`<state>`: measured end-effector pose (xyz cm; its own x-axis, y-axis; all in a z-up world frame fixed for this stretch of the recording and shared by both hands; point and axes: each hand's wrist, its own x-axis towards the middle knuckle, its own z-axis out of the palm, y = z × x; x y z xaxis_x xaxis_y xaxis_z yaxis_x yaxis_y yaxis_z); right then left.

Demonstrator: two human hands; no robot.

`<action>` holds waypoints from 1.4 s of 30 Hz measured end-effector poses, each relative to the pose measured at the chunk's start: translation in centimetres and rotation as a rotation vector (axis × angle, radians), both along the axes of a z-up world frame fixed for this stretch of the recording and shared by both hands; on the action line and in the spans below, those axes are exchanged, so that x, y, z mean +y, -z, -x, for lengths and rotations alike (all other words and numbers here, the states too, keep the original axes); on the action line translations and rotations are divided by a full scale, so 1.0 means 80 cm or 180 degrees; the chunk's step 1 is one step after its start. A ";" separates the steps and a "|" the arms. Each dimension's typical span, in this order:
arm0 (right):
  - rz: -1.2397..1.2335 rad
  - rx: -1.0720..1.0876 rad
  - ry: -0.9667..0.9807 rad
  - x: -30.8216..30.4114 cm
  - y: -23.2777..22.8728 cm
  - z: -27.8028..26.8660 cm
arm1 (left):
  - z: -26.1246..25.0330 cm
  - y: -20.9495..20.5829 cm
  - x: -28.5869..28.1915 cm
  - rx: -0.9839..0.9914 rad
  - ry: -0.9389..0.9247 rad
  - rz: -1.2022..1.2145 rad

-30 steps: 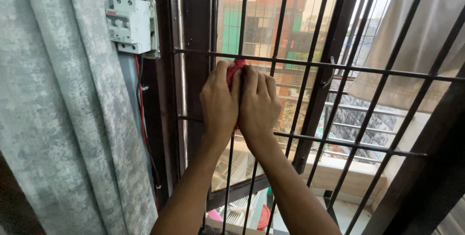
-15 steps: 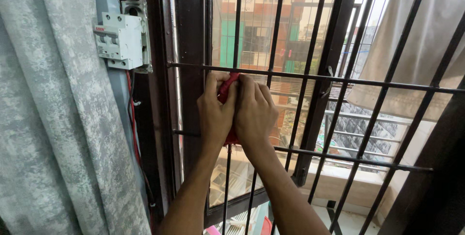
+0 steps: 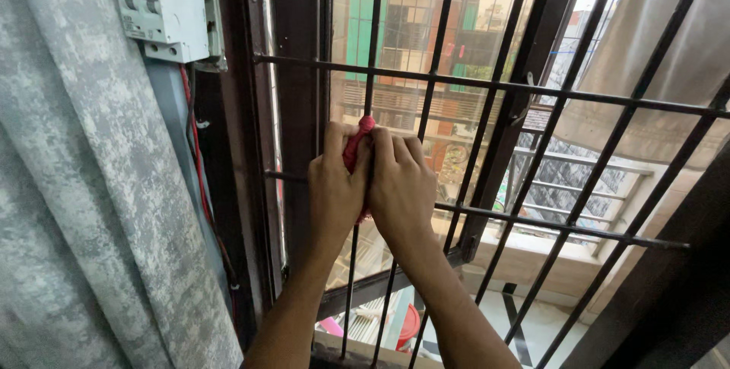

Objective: The person unfolds a red cloth and wipes the metal window grille with both hands. The person cleans the vertical and horizontal bars of the grille, moving the cloth along the frame.

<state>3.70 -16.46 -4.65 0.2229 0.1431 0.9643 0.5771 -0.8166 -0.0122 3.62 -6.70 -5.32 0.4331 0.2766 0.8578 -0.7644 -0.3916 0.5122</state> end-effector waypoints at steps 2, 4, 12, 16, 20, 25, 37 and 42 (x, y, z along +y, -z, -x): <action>0.0083 0.0237 0.0061 -0.002 0.006 0.003 | 0.004 0.007 0.002 0.0089 0.0062 -0.0098; 0.0193 0.0417 0.0188 -0.004 0.008 0.006 | 0.009 0.011 0.003 0.0282 0.0004 -0.0221; 0.0399 0.0439 0.0156 -0.012 0.015 0.011 | 0.017 0.023 0.004 0.0332 -0.0363 -0.0665; 0.0374 0.0278 0.0043 -0.012 0.024 0.006 | 0.012 0.030 0.003 0.0327 -0.0552 -0.0725; 0.0132 0.0154 0.0163 -0.002 0.035 0.004 | 0.011 0.032 -0.003 0.0104 -0.0501 -0.0537; -0.0089 -0.0581 0.0155 0.007 0.009 -0.004 | 0.008 -0.002 -0.004 -0.0316 -0.0401 -0.0262; -0.0093 -0.0767 0.0429 0.009 -0.053 -0.037 | -0.007 -0.062 -0.005 -0.0731 -0.0376 -0.0111; -0.0087 -0.0627 0.0313 0.003 -0.057 -0.031 | -0.007 -0.060 -0.005 -0.0723 -0.0455 -0.0139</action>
<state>6.19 -16.20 -0.07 0.0416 0.1033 0.9938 0.4882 -0.8699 0.0700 4.20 -7.12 -0.50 0.1874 0.2817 0.9410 -0.7932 -0.5217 0.3141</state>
